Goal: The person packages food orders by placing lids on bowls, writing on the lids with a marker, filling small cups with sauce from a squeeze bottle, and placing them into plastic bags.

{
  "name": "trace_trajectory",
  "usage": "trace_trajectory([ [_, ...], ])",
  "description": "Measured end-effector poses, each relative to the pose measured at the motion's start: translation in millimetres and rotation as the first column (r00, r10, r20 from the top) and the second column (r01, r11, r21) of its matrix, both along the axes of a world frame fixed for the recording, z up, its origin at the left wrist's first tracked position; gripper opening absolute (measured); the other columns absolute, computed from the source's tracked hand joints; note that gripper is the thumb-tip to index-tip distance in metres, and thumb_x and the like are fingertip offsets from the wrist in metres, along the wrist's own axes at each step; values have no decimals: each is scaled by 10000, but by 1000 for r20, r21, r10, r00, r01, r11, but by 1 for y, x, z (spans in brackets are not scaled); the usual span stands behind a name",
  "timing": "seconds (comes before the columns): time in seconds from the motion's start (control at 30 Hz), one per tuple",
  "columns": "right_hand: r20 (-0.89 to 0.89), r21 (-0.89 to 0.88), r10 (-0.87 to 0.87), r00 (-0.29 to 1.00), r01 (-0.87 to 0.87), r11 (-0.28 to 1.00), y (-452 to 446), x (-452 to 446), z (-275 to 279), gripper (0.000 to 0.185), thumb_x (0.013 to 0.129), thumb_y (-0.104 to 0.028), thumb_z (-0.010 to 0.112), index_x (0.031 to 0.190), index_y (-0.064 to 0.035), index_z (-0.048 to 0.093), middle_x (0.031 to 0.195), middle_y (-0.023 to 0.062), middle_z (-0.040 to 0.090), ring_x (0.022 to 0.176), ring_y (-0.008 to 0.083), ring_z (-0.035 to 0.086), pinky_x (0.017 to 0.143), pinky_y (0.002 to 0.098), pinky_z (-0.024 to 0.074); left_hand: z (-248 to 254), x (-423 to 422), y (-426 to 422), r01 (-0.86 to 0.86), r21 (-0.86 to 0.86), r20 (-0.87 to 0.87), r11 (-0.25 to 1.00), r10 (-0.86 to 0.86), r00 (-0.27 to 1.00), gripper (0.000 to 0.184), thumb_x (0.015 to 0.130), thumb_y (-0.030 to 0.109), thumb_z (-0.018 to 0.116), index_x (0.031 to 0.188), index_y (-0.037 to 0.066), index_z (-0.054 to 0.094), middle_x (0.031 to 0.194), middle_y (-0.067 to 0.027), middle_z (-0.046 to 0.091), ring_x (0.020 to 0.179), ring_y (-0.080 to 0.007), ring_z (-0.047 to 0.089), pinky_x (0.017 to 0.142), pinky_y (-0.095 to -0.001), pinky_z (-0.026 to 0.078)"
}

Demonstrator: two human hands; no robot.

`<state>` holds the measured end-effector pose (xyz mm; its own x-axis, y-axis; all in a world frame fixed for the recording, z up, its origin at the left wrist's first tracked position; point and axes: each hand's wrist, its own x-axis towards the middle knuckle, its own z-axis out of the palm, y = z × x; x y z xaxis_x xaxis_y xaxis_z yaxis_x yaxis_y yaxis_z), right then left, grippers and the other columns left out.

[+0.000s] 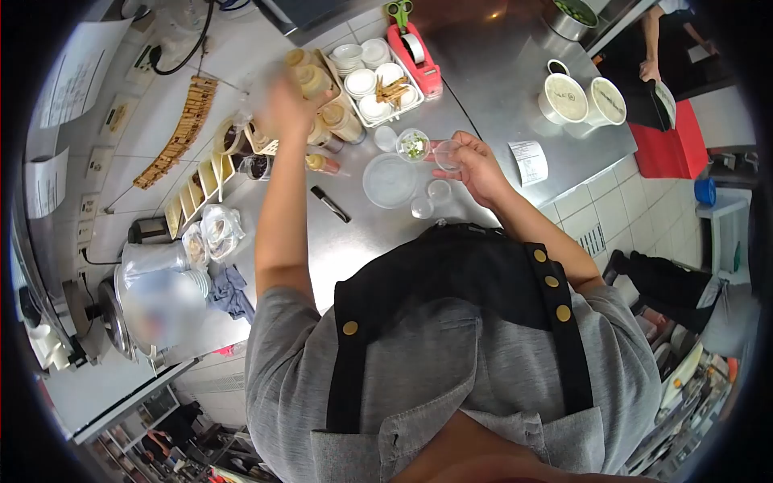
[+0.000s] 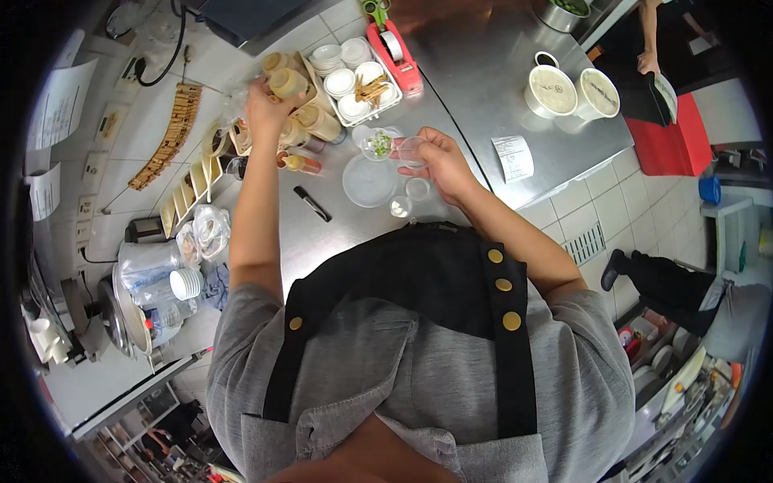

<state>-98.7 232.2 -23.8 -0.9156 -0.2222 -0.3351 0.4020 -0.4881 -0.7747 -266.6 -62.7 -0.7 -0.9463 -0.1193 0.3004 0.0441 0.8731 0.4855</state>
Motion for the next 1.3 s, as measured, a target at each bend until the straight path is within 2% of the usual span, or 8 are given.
trace_trajectory([
  [0.3, -23, -49, -36, 999, 35, 998, 8, 7, 7, 52, 911, -116, 539, 868, -112, 510, 1242, 142, 642, 1120, 263, 656, 874, 414, 576, -17, -18, 15, -274, -227, 141, 935, 310, 940, 924, 540, 499, 911, 1255, 32, 558, 1239, -187, 634, 1279, -340, 499, 1038, -485, 384],
  [0.4, -23, -65, -32, 999, 30, 997, 8, 9, 9, 55, 913, -126, 553, 880, -110, 512, 1238, 148, 642, 1122, 282, 658, 865, 414, 583, -12, -15, 0, -213, 39, 84, 976, 210, 974, 936, 534, 457, 919, 1263, 14, 533, 1205, -194, 639, 1227, -327, 545, 996, -511, 425],
  [0.47, -8, -57, -23, 1000, 22, 998, 6, 16, 9, 55, 914, -127, 557, 885, -110, 513, 1236, 153, 643, 1124, 292, 659, 861, 414, 586, 8, 15, -7, -27, 358, -302, 933, 143, 942, 914, 577, 320, 939, 1295, 22, 459, 1205, -195, 621, 1159, -316, 583, 952, -491, 493],
  [0.6, 0, -48, 7, 1000, -7, 999, -5, 20, 12, 50, 919, -109, 536, 870, -99, 532, 1190, 167, 658, 1097, 276, 668, 845, 404, 572, 59, 74, -18, 136, 452, -572, 881, 170, 803, 842, 667, 142, 908, 1315, 28, 382, 1208, -184, 596, 1108, -298, 605, 952, -425, 529],
  [0.67, 10, -36, 42, 999, -42, 998, -13, 20, 12, 50, 917, -112, 545, 871, -99, 533, 1189, 165, 657, 1086, 271, 671, 842, 402, 573, 73, 96, -33, 459, 663, -670, 591, 196, 716, 790, 746, 38, 843, 1335, 34, 317, 1216, -176, 579, 1062, -283, 630, 951, -385, 543],
  [0.77, 17, 0, 146, 989, -146, 989, -29, 20, 5, 70, 909, -131, 565, 872, -106, 511, 1192, 164, 661, 1125, 293, 659, 855, 405, 581, 90, 135, -42, 498, 698, -629, 515, 107, 770, 733, 772, 27, 819, 1330, 32, 343, 1202, -161, 582, 1055, -266, 634, 953, -387, 543],
  [0.93, 85, 76, 277, 957, -283, 956, -62, 20, -1, 85, 919, -148, 566, 862, -102, 523, 1164, 152, 673, 1097, 270, 670, 830, 395, 578, 54, 194, -63, 336, 286, -310, 898, -245, 919, 694, 678, 76, 878, 1299, 28, 572, 1167, -104, 629, 1045, -226, 647, 929, -350, 530],
  [1.3, 95, 188, 548, 831, -556, 810, -124, 28, -13, 106, 918, -192, 562, 920, -86, 553, 1086, 110, 680, 1029, 232, 681, 835, 421, 570, 38, 297, -80, 227, -380, 160, 897, -178, 971, 839, 556, 43, 834, 1335, 267, 618, 1081, -27, 585, 940, -240, 633, 855, -398, 527],
])
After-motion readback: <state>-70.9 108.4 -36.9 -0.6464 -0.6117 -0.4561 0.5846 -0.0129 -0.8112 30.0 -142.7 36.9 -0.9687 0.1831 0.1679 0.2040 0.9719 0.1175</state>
